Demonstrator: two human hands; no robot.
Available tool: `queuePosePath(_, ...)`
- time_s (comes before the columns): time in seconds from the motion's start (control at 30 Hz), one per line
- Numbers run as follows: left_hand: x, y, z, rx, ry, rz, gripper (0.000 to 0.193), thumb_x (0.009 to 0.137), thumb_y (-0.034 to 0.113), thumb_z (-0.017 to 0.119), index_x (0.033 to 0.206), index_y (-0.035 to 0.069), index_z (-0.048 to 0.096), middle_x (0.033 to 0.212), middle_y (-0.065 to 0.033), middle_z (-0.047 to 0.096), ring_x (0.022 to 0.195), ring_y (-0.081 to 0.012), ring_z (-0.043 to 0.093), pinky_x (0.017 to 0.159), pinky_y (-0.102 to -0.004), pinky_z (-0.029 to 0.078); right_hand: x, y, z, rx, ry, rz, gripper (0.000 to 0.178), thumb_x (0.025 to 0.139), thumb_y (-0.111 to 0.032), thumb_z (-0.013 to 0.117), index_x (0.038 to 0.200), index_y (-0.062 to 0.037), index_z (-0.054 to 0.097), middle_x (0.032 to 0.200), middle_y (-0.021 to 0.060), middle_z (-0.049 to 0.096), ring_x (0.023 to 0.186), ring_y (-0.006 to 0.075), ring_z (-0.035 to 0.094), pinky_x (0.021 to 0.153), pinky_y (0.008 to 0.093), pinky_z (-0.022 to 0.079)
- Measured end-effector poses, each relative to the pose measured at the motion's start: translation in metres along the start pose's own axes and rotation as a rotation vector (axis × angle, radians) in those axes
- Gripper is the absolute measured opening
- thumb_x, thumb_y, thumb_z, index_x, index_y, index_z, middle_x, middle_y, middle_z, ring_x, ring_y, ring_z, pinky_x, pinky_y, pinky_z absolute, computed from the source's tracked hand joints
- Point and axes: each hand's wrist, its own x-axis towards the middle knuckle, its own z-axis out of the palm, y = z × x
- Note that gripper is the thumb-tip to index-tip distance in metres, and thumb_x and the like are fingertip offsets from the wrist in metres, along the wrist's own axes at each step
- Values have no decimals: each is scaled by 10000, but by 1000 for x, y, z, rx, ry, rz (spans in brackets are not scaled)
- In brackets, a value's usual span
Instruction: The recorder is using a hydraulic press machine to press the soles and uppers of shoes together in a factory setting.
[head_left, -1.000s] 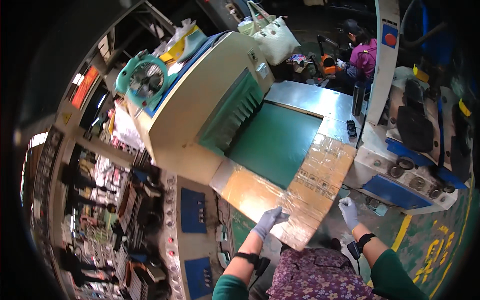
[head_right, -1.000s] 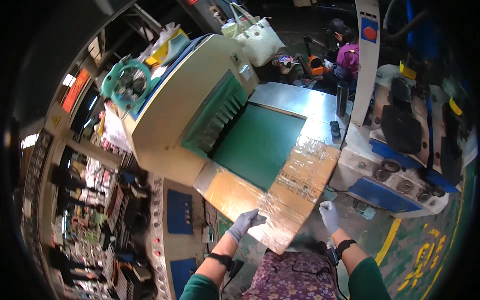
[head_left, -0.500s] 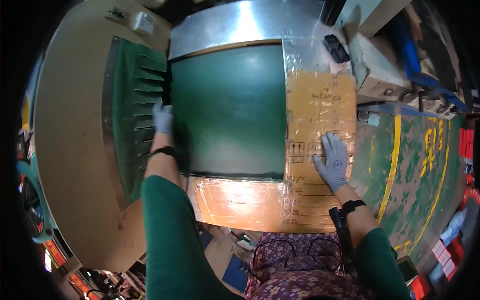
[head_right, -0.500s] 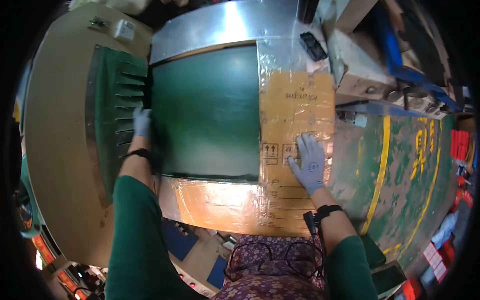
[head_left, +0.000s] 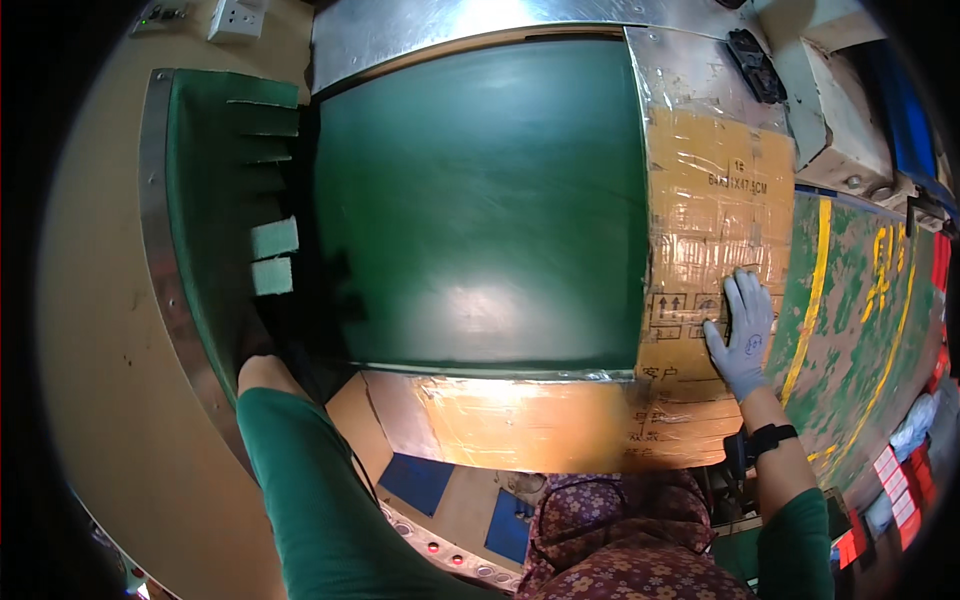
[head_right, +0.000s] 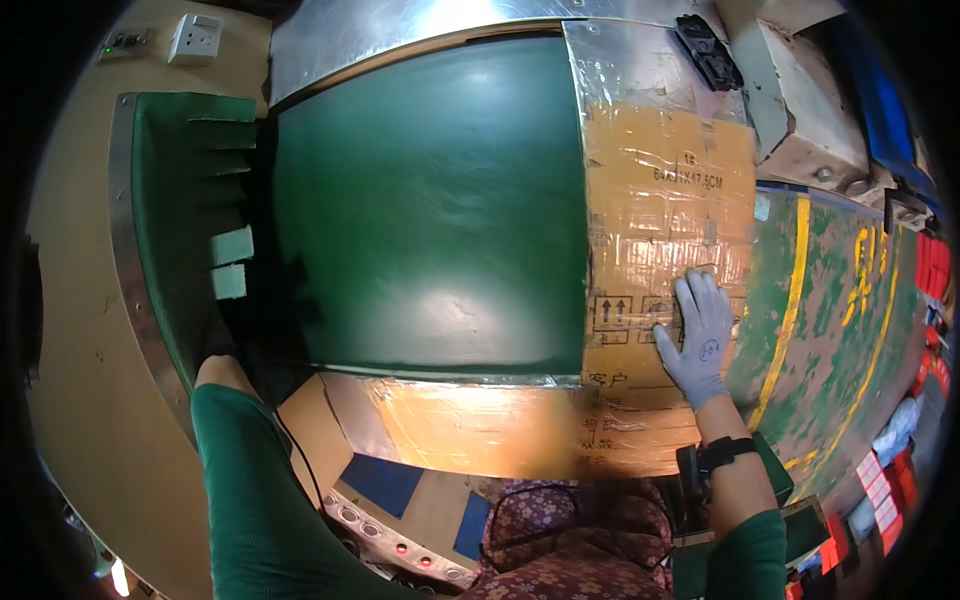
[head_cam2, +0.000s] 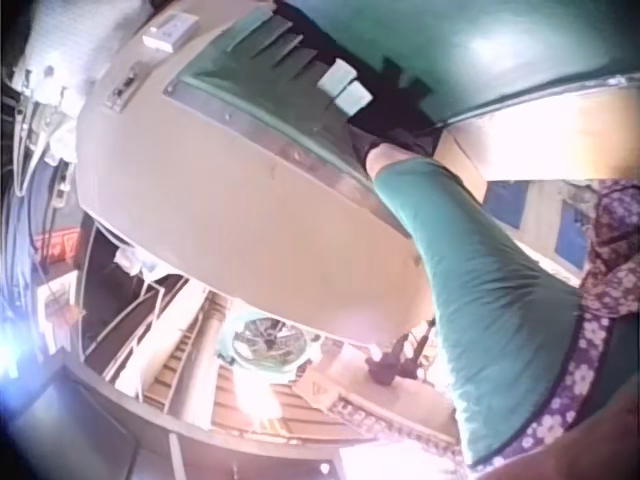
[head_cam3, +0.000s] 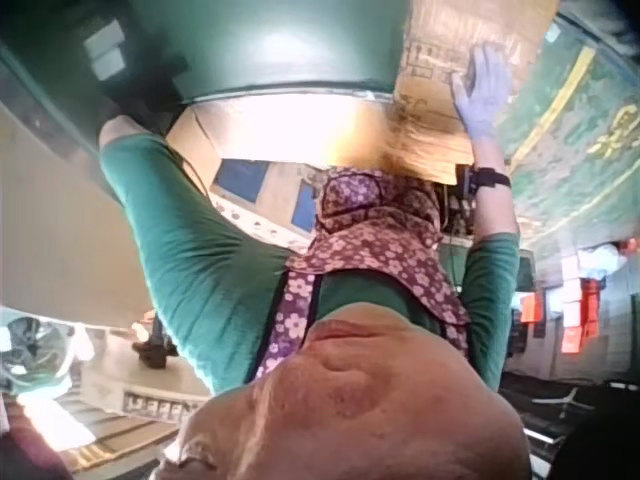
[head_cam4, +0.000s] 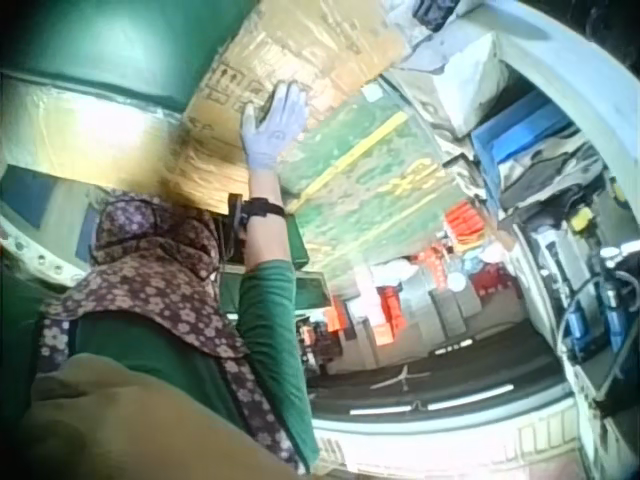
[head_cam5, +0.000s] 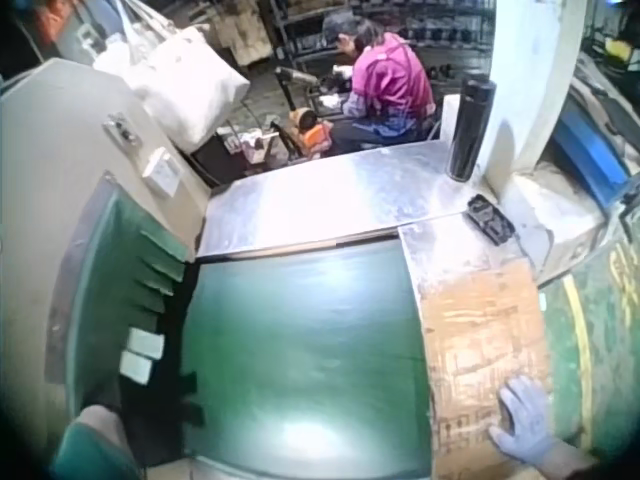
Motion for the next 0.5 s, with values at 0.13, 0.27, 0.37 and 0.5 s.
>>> queuePosePath(0.13,23,3,16,63,-26,26,388,988,309,488,1238,51,634,1253,-118,626,1118,-241,573,938,-373,473,4,0,3,-41,-5,-16,685,775,-281,654,1384,-30,466,1439,202,446,1362,418,373,1139,535,242)
queuePosePath(0.27,39,21,24,117,-39,70,410,992,330,481,1255,51,626,1266,-115,621,1129,-239,565,946,-372,468,5,-2,-4,-56,-65,9,704,757,-287,662,1382,-33,462,1432,212,443,1354,425,376,1134,547,243)
queuePosePath(0.37,49,23,28,154,-52,80,427,996,345,476,1269,50,620,1275,-113,618,1138,-238,558,952,-372,465,4,-1,0,-67,-61,5,703,759,-290,662,1381,-37,459,1429,213,442,1353,426,375,1130,554,245)
queuePosePath(0.5,48,20,43,206,-85,101,450,1000,365,470,1286,50,612,1288,-111,613,1149,-236,549,959,-371,460,1,-5,-1,-94,-49,12,707,766,-311,664,1384,-41,452,1434,212,435,1355,419,371,1127,556,244)
